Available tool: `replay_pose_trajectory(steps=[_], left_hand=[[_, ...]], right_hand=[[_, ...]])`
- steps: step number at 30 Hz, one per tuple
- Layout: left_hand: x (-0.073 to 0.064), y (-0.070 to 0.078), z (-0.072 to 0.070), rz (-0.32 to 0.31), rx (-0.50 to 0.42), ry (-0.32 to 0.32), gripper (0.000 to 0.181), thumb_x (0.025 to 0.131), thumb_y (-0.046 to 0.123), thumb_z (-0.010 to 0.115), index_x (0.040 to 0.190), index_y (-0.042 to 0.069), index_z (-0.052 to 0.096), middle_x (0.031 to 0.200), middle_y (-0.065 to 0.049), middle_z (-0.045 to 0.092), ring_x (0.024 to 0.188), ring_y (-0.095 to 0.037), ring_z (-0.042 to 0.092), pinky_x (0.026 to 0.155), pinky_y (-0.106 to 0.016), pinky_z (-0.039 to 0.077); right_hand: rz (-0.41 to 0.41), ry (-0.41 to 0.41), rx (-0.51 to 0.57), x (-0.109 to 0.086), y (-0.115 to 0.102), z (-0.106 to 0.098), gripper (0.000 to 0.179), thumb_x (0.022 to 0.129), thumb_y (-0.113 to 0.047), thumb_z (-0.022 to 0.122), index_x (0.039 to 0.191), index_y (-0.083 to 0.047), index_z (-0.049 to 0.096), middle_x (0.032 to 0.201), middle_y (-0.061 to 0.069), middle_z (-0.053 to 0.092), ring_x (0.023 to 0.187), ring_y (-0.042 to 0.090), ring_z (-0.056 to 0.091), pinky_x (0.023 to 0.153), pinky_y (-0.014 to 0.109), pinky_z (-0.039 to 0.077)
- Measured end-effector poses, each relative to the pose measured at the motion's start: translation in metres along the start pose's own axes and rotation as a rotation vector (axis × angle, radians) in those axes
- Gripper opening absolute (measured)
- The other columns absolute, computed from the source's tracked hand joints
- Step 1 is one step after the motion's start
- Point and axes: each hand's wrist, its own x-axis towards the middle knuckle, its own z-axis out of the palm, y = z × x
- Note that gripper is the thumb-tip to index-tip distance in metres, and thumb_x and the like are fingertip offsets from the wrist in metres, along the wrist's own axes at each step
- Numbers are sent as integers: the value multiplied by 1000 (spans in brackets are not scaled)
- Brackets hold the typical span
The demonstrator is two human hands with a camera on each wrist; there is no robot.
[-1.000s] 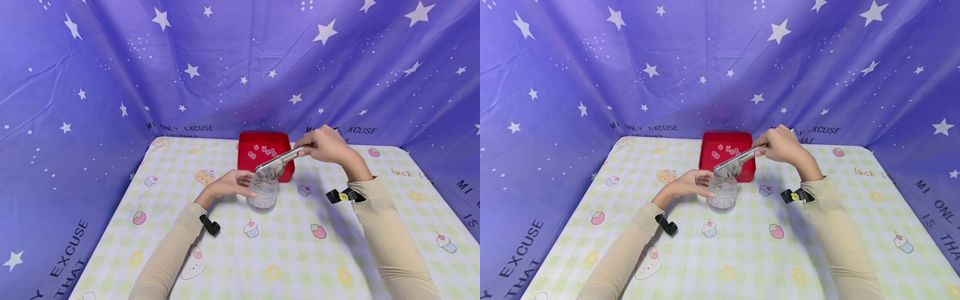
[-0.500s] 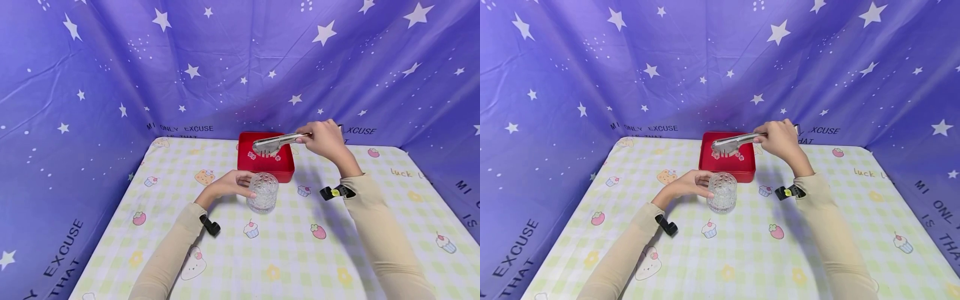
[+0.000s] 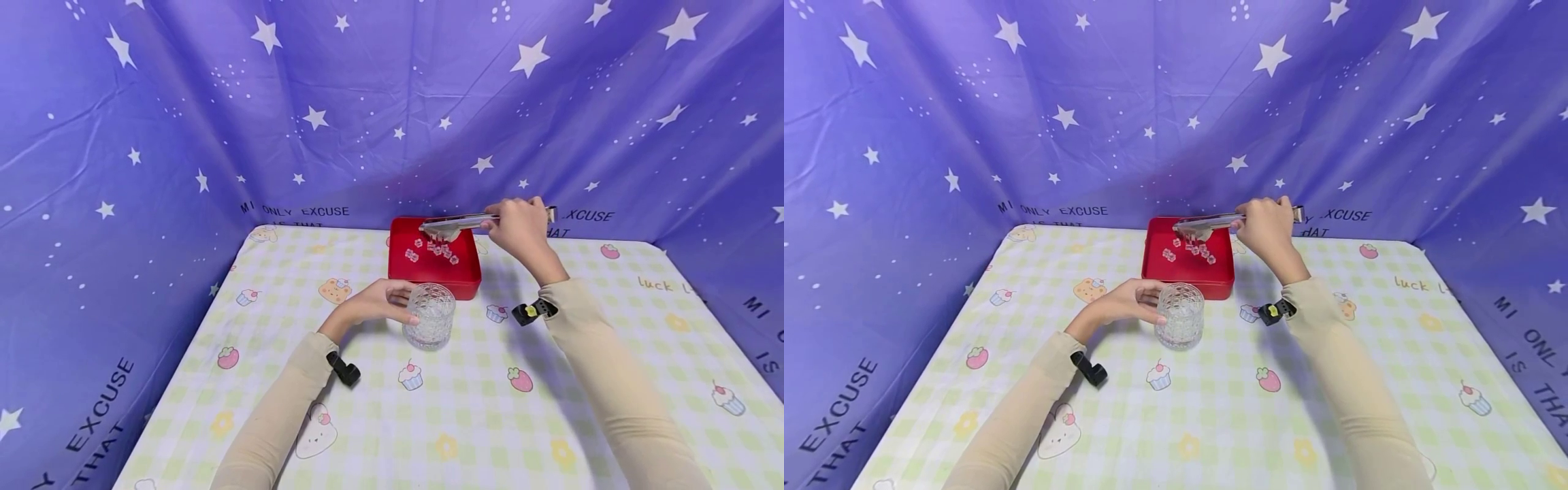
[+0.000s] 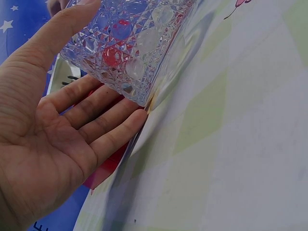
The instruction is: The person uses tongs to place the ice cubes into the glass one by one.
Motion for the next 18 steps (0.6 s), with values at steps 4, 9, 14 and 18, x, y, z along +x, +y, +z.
replay_pose_trajectory(steps=[4,9,14,18], left_hand=[[0,0,0,18,-13,-7,61,83,9,83,140,8,60,135,-10,65,126,-23,59,112,-34,49],[-1,-1,1,23,-20,-9,60,83,9,82,139,7,60,134,-11,65,125,-23,60,111,-35,49],[-1,-2,1,18,-15,-4,61,83,11,83,140,8,60,136,-10,65,125,-23,60,111,-34,49],[-1,-1,0,29,-21,-10,61,83,10,83,140,8,60,134,-11,65,125,-23,60,111,-35,49]], right_hand=[[2,-14,-14,1,-3,4,27,91,-21,70,113,-6,78,105,20,76,95,39,67,86,53,39],[-19,-32,-36,3,-7,11,25,89,-18,69,109,-7,79,101,18,77,91,37,66,82,51,36],[-56,-32,-52,4,-9,18,20,86,-16,69,99,-8,81,90,18,77,84,37,65,81,52,37],[-70,-43,-69,4,-10,21,19,85,-16,69,97,-8,81,88,18,76,83,38,66,82,53,39]])
